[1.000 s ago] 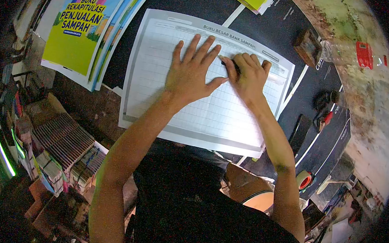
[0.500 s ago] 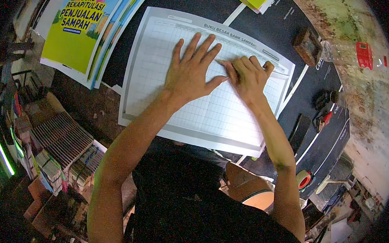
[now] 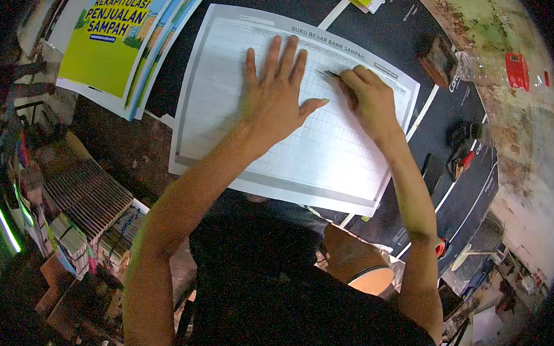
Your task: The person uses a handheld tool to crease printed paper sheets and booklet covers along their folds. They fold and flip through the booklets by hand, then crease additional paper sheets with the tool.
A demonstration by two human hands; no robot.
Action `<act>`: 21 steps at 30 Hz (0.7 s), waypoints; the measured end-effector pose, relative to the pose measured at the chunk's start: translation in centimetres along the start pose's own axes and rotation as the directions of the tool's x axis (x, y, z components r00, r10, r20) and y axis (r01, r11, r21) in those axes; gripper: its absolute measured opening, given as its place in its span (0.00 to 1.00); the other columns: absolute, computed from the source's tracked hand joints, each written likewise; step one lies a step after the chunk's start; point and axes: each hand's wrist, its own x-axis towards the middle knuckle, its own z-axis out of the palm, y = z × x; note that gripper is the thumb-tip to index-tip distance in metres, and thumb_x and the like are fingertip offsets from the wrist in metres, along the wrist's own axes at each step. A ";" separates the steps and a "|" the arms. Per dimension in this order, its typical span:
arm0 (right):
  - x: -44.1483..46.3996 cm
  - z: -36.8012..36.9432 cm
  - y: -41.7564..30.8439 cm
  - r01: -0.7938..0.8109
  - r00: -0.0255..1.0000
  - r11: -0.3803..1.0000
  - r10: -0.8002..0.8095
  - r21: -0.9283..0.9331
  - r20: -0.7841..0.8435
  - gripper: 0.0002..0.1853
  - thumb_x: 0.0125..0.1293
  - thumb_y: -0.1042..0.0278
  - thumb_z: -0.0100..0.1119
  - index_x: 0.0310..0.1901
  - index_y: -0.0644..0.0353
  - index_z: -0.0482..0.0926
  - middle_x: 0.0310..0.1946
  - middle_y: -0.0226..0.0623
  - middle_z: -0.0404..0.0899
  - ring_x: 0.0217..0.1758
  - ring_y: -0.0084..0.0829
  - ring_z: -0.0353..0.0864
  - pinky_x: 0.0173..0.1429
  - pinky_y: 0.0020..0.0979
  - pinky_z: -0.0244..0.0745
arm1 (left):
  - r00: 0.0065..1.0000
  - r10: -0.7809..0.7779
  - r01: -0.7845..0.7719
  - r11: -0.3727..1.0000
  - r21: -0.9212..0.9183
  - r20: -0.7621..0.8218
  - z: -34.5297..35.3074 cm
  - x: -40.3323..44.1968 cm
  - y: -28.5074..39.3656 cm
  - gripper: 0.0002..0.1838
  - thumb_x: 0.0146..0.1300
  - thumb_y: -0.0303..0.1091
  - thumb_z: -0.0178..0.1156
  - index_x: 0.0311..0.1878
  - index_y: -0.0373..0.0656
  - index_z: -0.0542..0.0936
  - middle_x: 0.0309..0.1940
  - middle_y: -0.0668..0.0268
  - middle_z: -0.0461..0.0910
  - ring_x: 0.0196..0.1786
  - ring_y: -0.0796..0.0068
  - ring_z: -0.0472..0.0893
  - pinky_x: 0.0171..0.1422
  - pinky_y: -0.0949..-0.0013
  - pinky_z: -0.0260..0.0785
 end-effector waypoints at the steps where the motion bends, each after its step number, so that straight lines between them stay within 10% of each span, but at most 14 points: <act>1: -0.1 0.0 0.0 0.034 0.998 0.999 -0.031 -0.042 0.058 0.06 0.65 0.67 0.63 0.43 0.53 0.80 0.36 0.36 0.78 0.41 0.40 0.81 0.43 0.41 0.79 | 0.999 -0.008 0.007 1.000 -0.025 -0.036 0.2 -0.2 0.1 0.52 0.68 0.73 0.50 0.79 0.36 0.59 0.82 0.51 0.49 0.84 0.47 0.46 0.80 0.28 0.36; 21: -0.8 1.7 0.4 0.401 0.914 0.909 -0.391 -0.108 0.107 0.11 0.59 0.65 0.60 0.45 0.51 0.80 0.38 0.29 0.77 0.44 0.32 0.77 0.46 0.34 0.73 | 0.999 -0.043 0.040 0.985 -0.166 -0.014 0.9 -2.0 0.4 0.49 0.65 0.71 0.55 0.80 0.47 0.61 0.83 0.58 0.50 0.84 0.50 0.46 0.80 0.28 0.37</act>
